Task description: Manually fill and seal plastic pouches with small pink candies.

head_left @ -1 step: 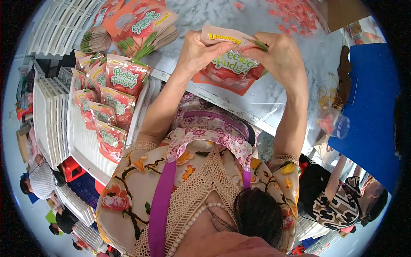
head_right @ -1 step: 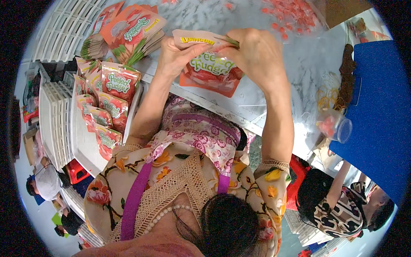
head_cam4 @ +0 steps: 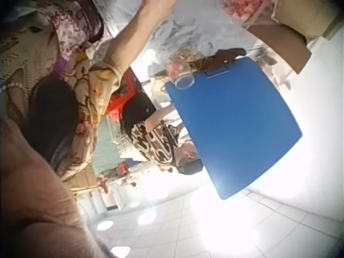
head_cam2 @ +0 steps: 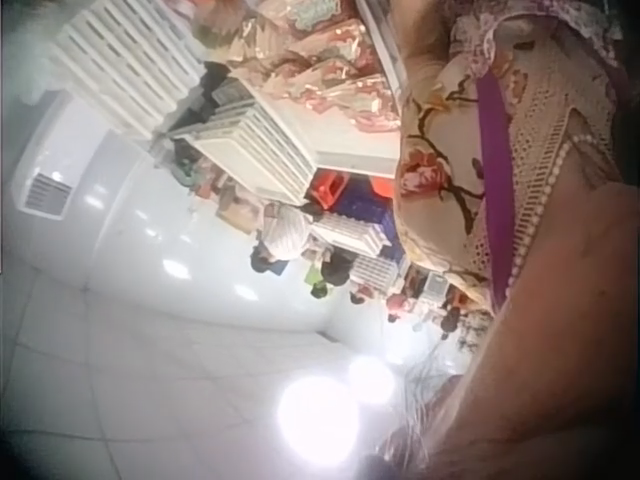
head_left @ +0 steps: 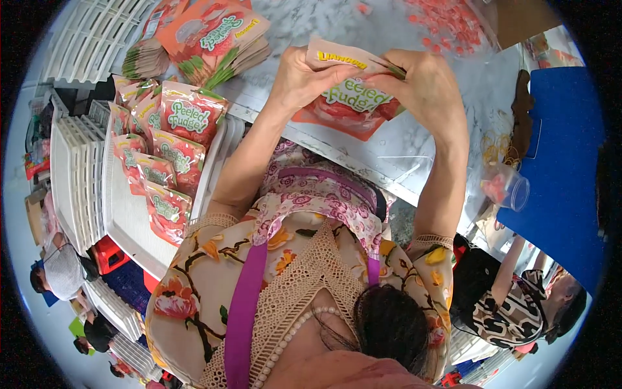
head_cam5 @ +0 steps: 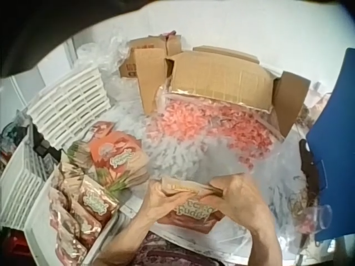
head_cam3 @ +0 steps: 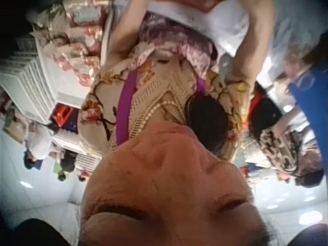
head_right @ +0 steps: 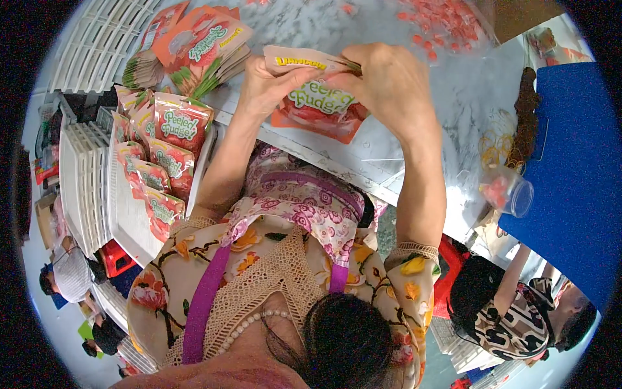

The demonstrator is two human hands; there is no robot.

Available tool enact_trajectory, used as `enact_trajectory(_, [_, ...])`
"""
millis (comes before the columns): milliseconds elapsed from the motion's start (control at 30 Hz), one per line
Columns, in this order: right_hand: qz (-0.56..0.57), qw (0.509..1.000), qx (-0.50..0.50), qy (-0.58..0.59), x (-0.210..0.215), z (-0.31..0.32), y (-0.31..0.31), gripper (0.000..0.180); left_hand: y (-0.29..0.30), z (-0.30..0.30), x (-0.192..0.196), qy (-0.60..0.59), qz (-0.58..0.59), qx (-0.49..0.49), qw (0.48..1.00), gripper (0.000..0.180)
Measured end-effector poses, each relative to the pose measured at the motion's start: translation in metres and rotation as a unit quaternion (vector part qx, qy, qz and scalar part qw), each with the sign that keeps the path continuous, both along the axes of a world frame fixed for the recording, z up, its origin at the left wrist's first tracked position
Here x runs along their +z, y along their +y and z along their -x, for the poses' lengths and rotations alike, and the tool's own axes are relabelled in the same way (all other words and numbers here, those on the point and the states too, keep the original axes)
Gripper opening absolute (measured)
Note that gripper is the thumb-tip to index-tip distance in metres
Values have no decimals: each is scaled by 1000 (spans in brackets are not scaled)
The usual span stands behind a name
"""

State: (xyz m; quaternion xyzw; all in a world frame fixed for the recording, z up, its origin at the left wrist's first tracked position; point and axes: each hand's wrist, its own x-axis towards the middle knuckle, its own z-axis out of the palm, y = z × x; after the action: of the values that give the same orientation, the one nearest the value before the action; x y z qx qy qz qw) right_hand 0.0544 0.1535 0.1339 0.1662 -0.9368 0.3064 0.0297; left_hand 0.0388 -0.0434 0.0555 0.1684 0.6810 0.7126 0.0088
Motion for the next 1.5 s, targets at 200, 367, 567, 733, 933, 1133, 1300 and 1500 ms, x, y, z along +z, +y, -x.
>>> enact_trajectory(200, [-3,999,42,12,5,10,-15,23,-9,-6,9,18,62,3,998,20])
enact_trajectory(367, [-70,995,62,31,13,-2,3,19,0,-5,10,182,87,20,979,21])
enact_trajectory(567, [-12,996,71,43,5,-5,-32,27,-21,-24,11,68,-48,28,996,18])
enact_trajectory(733, [-10,994,95,47,18,-5,-45,20,-42,-25,26,127,5,52,991,18])
enact_trajectory(933, [14,992,120,-21,25,-12,-41,19,-75,-27,29,245,146,94,954,16])
enact_trajectory(1133, [126,961,228,96,0,-5,-97,28,-143,-71,45,83,126,115,982,16])
enact_trajectory(1300, [253,910,329,-8,-12,-3,-120,29,-201,-88,83,163,247,145,944,13])
enact_trajectory(1500, [243,964,-9,107,-101,129,64,25,-444,-225,146,-105,391,310,860,20])
